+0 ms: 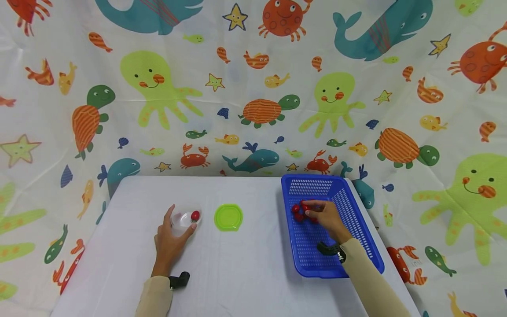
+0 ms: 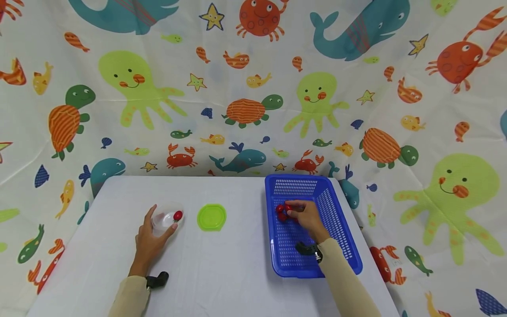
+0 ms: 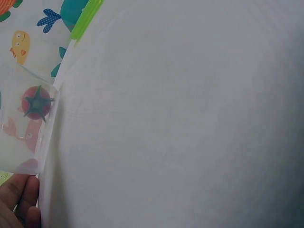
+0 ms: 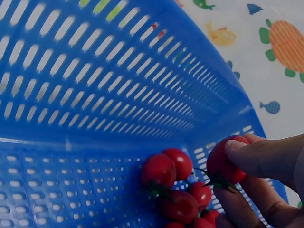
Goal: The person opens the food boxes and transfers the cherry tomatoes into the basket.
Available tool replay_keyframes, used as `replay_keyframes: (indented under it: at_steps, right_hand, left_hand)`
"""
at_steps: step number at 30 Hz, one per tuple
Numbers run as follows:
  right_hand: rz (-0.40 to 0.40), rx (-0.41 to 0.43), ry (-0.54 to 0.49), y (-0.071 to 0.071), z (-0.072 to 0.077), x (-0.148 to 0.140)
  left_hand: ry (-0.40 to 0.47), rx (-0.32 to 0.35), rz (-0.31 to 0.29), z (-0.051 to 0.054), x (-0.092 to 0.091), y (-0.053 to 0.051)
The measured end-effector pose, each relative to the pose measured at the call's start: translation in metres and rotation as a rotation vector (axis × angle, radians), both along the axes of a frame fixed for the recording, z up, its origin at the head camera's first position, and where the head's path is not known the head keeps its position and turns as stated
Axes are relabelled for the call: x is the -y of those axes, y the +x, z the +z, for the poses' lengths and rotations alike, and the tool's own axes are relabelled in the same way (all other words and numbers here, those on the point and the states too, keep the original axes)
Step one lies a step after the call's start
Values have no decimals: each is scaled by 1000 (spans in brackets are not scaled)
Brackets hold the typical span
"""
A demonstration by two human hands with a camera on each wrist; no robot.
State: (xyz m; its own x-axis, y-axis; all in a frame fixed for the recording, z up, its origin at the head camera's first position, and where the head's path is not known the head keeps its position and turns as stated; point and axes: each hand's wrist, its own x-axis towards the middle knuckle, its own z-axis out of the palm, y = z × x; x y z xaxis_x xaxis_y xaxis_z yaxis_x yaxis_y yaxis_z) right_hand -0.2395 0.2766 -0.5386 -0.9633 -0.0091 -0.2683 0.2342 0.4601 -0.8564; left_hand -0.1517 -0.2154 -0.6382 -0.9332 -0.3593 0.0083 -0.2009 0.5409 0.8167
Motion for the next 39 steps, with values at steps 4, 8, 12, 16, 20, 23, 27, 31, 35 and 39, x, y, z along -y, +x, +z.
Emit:
replay_keyframes:
  at_steps: [4,8,12,16,20,23,27,31,35,39]
  right_hand:
    - [19,-3,13,0,-1,-3]
    - [29,-1,30,0,-4,-6]
    - [33,2,56,1,-8,-7]
    - [38,2,78,1,-12,-8]
    - [45,-3,104,1,-14,-8]
    - [59,-5,128,1,-15,-8]
    - [73,1,144,0,-15,-8]
    - [90,-1,147,0,-14,-8]
    - [102,4,156,0,-12,-8]
    - [97,13,165,2,-12,-9]
  left_hand:
    - [-1,-3,-2,2,0,0]
    - [1,2,1,3,0,1]
    - [6,6,3,3,0,1]
    - [11,8,2,3,0,1]
    - [5,5,2,1,1,1]
    - [-2,2,4,0,1,1]
    - [-1,-8,4,-1,1,0]
    - [2,-16,4,-2,1,0]
    - [-2,-18,7,-3,2,-1]
    - [-2,-20,8,-3,1,-1]
